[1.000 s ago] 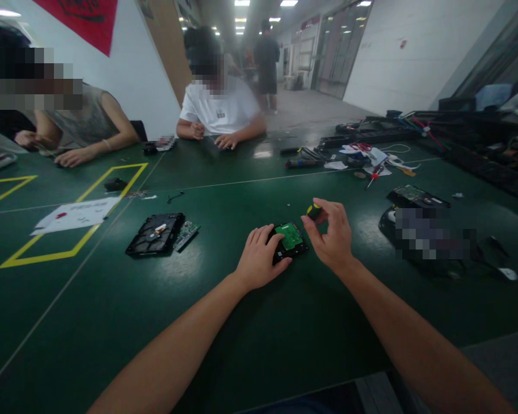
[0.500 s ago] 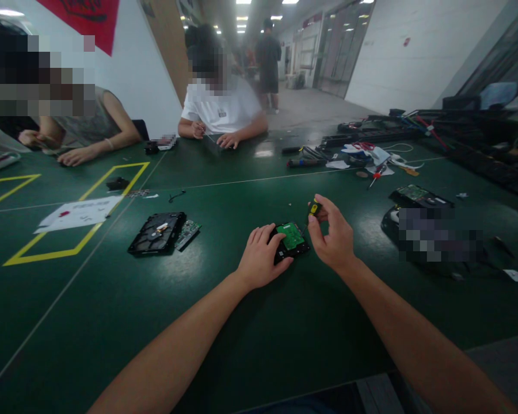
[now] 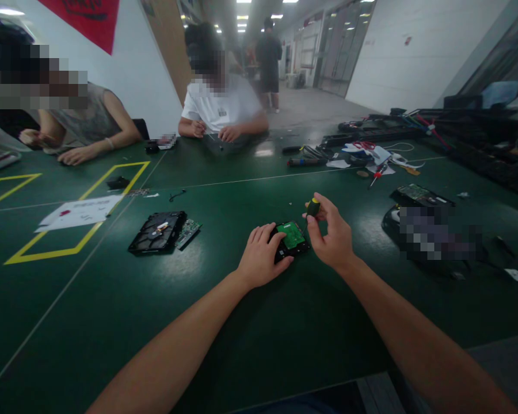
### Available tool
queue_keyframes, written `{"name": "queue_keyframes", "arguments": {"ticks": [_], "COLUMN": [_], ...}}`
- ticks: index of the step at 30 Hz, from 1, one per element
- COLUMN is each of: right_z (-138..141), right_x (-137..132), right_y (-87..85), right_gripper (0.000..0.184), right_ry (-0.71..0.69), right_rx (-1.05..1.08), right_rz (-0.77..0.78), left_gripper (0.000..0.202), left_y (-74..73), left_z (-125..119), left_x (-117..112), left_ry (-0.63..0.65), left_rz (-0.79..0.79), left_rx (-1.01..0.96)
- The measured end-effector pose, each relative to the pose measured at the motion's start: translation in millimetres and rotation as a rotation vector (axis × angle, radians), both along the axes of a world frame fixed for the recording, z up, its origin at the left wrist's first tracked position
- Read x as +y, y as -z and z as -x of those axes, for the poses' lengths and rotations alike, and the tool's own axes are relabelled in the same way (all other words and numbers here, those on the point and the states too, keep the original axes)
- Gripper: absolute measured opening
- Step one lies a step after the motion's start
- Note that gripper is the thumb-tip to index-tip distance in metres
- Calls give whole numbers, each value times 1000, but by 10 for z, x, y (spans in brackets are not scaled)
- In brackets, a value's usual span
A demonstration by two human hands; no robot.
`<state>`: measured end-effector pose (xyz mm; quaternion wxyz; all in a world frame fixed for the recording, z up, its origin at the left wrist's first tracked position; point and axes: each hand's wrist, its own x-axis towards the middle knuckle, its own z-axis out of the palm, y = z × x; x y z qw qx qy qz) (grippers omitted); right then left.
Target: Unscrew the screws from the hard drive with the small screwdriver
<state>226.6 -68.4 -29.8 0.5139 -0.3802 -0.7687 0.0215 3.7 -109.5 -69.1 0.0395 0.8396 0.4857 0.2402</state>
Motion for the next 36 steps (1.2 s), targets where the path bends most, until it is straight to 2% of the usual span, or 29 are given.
{"name": "queue_keyframes", "arguments": {"ticks": [8,16,22,28,36], "right_z": [-9,-19,-9,8,6], "right_x": [-19,8,-14,-23,-32], "right_y": [-83,-16,-69,-66,-82], "right_gripper": [51,57,54,54,54], "right_ry": [63,9,51,43,61], "right_rx": [3,7,-11,-65,-8], "right_rz": [-129,-44,-141,-78,-129], "left_gripper": [61,61,61,60,60], "left_y": [-4,5,6,-1,-2], "left_z": [1,8,3,1,6], "left_x": [-4,4,-1,-3,-6], "left_ry": [-5,6,-3,0,-1], "left_rz": [-3,8,-1,5,1], "left_rx": [3,-18,-3,-13,-6]}}
